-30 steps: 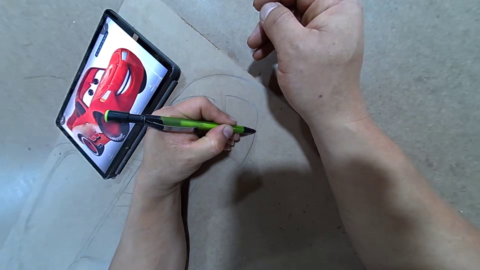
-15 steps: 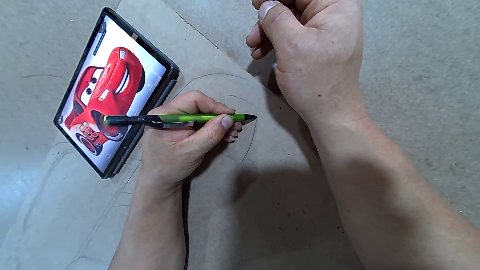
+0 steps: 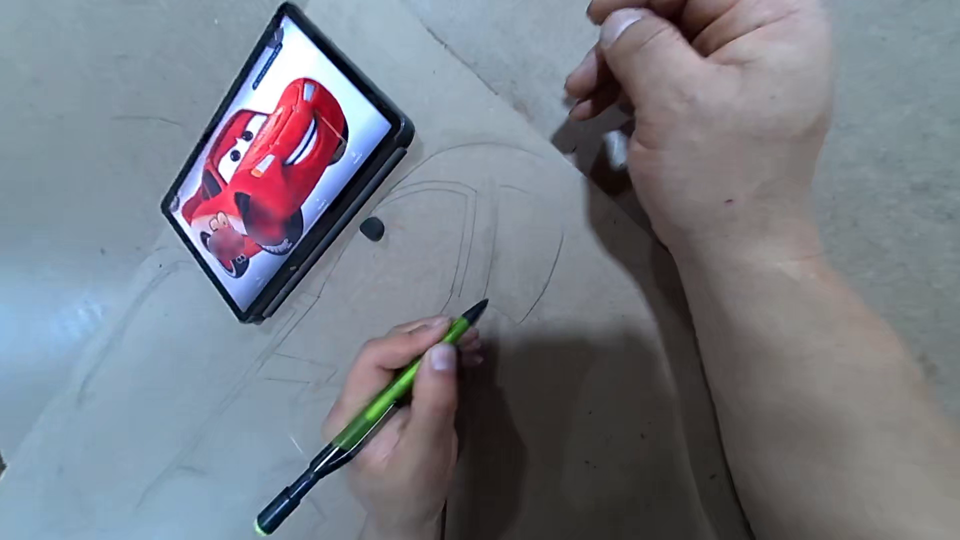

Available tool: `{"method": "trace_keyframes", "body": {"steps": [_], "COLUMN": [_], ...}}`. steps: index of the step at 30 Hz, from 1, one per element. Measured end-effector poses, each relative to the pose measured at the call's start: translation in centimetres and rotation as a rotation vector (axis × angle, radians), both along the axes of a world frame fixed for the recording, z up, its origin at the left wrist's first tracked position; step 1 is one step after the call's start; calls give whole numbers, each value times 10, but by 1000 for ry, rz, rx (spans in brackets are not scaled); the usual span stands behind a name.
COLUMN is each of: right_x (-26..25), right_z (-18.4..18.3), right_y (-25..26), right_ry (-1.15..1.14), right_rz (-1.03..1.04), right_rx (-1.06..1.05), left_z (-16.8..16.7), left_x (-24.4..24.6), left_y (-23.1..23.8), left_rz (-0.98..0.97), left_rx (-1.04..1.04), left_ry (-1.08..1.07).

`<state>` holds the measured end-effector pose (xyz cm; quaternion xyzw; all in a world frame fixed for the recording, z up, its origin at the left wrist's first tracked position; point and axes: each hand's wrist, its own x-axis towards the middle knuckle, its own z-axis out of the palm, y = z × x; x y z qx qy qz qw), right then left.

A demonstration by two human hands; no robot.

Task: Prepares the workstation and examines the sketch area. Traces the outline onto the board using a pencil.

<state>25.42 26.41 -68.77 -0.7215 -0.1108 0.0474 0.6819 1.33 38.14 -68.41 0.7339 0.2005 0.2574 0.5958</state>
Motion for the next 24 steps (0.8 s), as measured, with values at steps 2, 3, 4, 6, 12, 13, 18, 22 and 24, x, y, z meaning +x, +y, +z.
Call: {"method": "trace_keyframes", "body": {"steps": [2, 3, 4, 6, 12, 13, 18, 22, 24], "right_x": [-1, -1, -1, 0, -2, -2, -2, -1, -1], "right_z": [-3, -4, -5, -6, -7, -6, -6, -7, -7], "right_y": [2, 3, 4, 4, 3, 3, 3, 3, 3], "right_ry": [-33, -47, -57, -67, -59, -56, -45, -60, -63], "right_rz": [-10, -16, -20, -24, -31, -32, -29, -24, -29], "right_rx": [0, 22, 46, 54, 84, 88, 95, 94, 83], "left_z": [1, 1, 2, 1, 2, 2, 1, 1, 0], "left_x": [2, 2, 3, 5, 7, 7, 5, 4, 3], "left_y": [-3, -3, -3, -4, -6, -7, -4, -3, -2], "left_rz": [20, 29, 39, 65, 100, 100, 57, 22, -3], "left_rx": [15, 23, 39, 73, 91, 93, 122, 150, 168], "left_ry": [7, 14, 26, 50, 87, 88, 90, 94, 93]}}
